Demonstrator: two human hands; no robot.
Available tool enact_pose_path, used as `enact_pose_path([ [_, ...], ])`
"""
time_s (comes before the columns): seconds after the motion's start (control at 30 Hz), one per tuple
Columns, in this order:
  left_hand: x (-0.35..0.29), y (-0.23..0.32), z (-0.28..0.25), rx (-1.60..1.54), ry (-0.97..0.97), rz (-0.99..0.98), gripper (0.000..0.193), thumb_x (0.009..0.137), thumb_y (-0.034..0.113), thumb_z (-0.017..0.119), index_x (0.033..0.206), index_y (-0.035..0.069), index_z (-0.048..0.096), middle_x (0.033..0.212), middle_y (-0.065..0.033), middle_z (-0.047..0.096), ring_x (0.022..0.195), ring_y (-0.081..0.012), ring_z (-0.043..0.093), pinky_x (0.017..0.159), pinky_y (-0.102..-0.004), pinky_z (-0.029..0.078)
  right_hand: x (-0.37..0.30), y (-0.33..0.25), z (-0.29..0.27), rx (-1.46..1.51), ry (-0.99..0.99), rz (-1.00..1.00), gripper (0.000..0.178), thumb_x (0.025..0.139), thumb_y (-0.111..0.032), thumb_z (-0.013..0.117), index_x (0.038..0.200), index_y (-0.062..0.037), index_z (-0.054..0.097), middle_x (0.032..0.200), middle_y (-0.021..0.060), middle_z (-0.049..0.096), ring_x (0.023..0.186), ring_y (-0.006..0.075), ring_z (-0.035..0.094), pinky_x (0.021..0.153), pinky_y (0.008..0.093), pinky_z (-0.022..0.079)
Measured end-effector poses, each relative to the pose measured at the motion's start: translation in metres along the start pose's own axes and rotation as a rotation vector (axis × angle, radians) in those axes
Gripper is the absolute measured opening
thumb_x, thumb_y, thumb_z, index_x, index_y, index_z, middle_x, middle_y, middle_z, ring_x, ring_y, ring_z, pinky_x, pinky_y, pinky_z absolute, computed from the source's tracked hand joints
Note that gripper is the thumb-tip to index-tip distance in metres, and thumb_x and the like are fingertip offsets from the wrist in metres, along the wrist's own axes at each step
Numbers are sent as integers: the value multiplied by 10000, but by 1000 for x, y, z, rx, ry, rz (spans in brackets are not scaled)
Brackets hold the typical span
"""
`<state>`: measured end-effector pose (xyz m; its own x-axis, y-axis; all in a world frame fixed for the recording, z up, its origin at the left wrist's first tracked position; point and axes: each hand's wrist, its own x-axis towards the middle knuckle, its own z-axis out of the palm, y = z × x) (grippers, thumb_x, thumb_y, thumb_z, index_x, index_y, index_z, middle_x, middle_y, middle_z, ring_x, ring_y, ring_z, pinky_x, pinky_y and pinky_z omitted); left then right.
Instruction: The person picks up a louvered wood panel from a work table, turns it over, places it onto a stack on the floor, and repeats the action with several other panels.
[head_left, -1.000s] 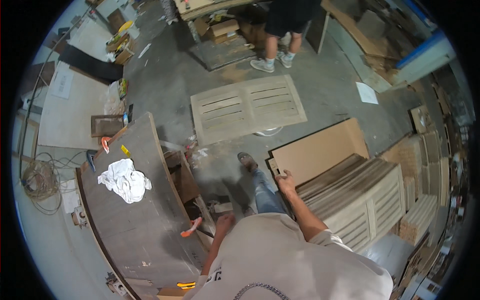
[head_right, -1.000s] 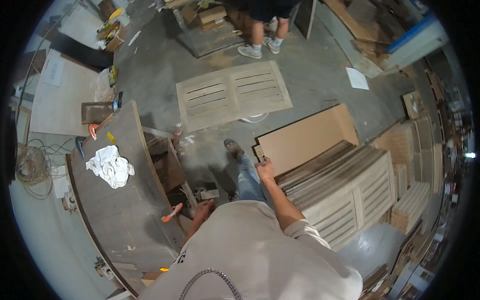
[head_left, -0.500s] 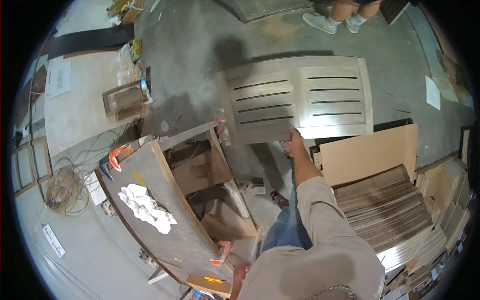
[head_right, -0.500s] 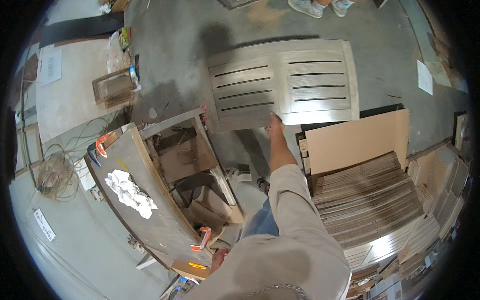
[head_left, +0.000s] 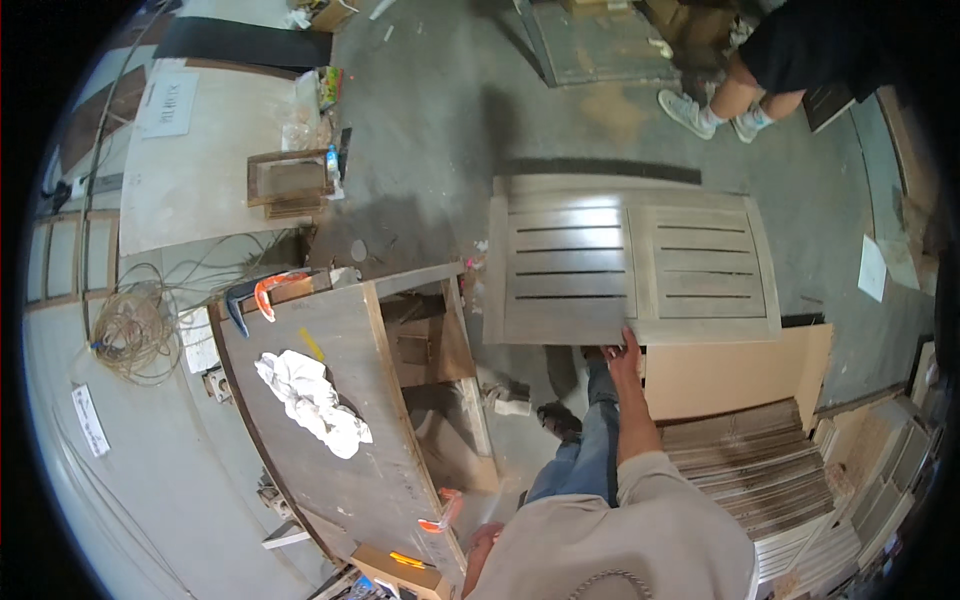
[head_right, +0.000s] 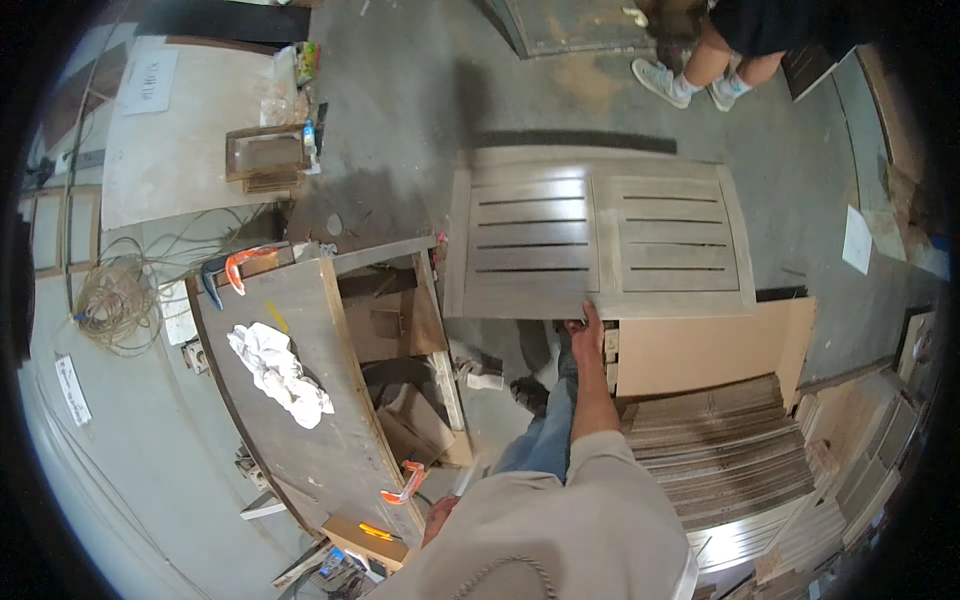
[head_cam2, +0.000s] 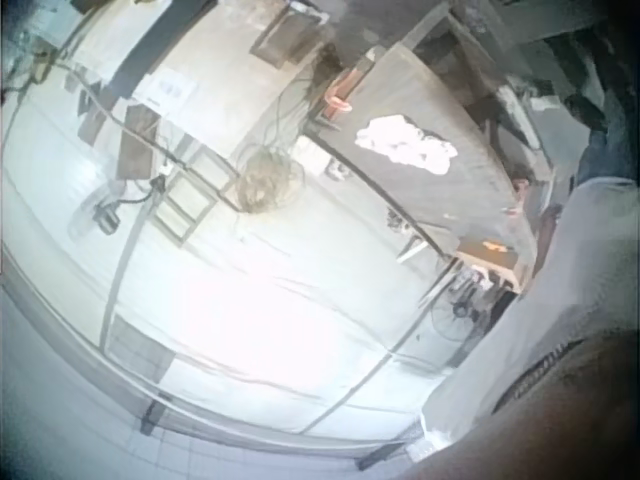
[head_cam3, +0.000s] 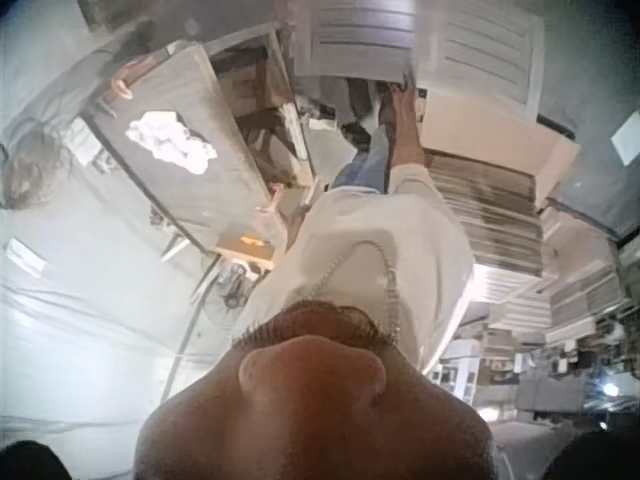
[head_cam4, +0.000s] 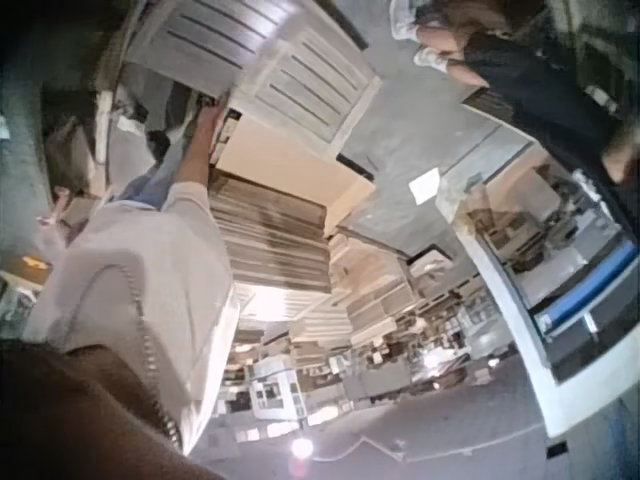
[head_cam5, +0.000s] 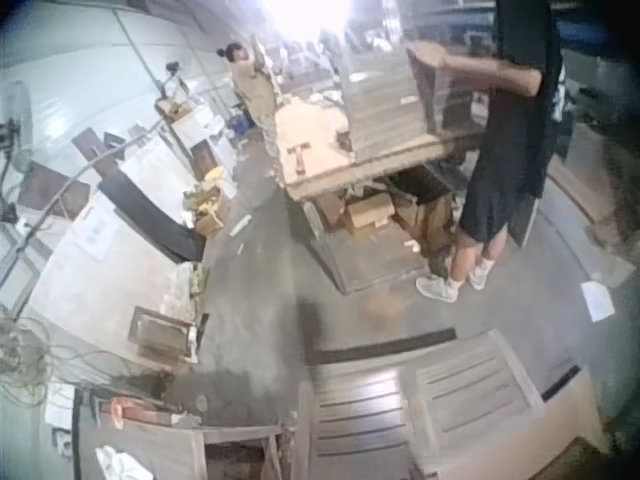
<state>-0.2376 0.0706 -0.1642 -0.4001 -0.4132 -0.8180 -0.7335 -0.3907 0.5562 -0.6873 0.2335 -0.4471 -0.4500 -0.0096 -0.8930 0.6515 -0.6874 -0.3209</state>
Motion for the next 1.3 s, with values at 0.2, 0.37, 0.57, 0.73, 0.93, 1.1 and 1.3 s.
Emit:
enact_pose_path([
  [0.2,52,-94,-48,667,-95,247,302,885,266,552,1031,16,641,950,-99,650,897,-189,618,784,-327,487,-47,-69,71,-55,-155,-257,310,841,-216,612,1073,-11,590,1049,79,607,998,224,567,897,431,450],
  [0.37,26,56,39,119,186,-45,256,878,239,541,961,39,677,898,-91,678,798,-188,619,736,-317,492,-34,-137,95,-97,-128,-325,156,734,-201,685,811,-136,566,736,4,465,700,154,483,625,325,385],
  [0.57,53,78,34,-264,42,106,411,945,386,509,1083,11,605,983,-100,658,926,-197,644,853,-327,498,-137,-225,97,-271,-415,-361,345,716,-120,683,1046,-78,590,992,39,614,930,218,599,815,358,482],
  [0.73,33,193,-4,-435,29,418,388,926,406,551,996,37,650,855,-33,630,791,-135,585,738,-270,469,-292,-246,102,-329,-525,-450,268,750,-144,642,989,-28,602,947,82,640,936,241,609,865,398,486],
  [0.93,20,287,-100,-26,476,824,480,926,438,509,1063,-13,599,949,-135,628,897,-214,585,819,-328,454,-374,-232,127,-429,-777,-530,489,733,-211,627,1152,28,546,1047,128,623,944,288,611,842,403,502],
  [1.1,35,271,-181,192,304,706,703,869,630,461,1054,-32,612,1076,-207,626,1025,-316,590,910,-391,438,-402,-159,167,-479,-982,-479,516,709,-199,621,1163,28,529,1068,142,614,939,292,615,830,401,509],
  [1.3,-31,154,-283,280,260,572,796,835,714,434,957,-45,641,959,-193,638,948,-298,580,870,-414,437,-446,-20,231,-605,-1191,-383,604,666,-212,626,1206,30,502,1058,138,608,921,302,608,823,399,502],
])
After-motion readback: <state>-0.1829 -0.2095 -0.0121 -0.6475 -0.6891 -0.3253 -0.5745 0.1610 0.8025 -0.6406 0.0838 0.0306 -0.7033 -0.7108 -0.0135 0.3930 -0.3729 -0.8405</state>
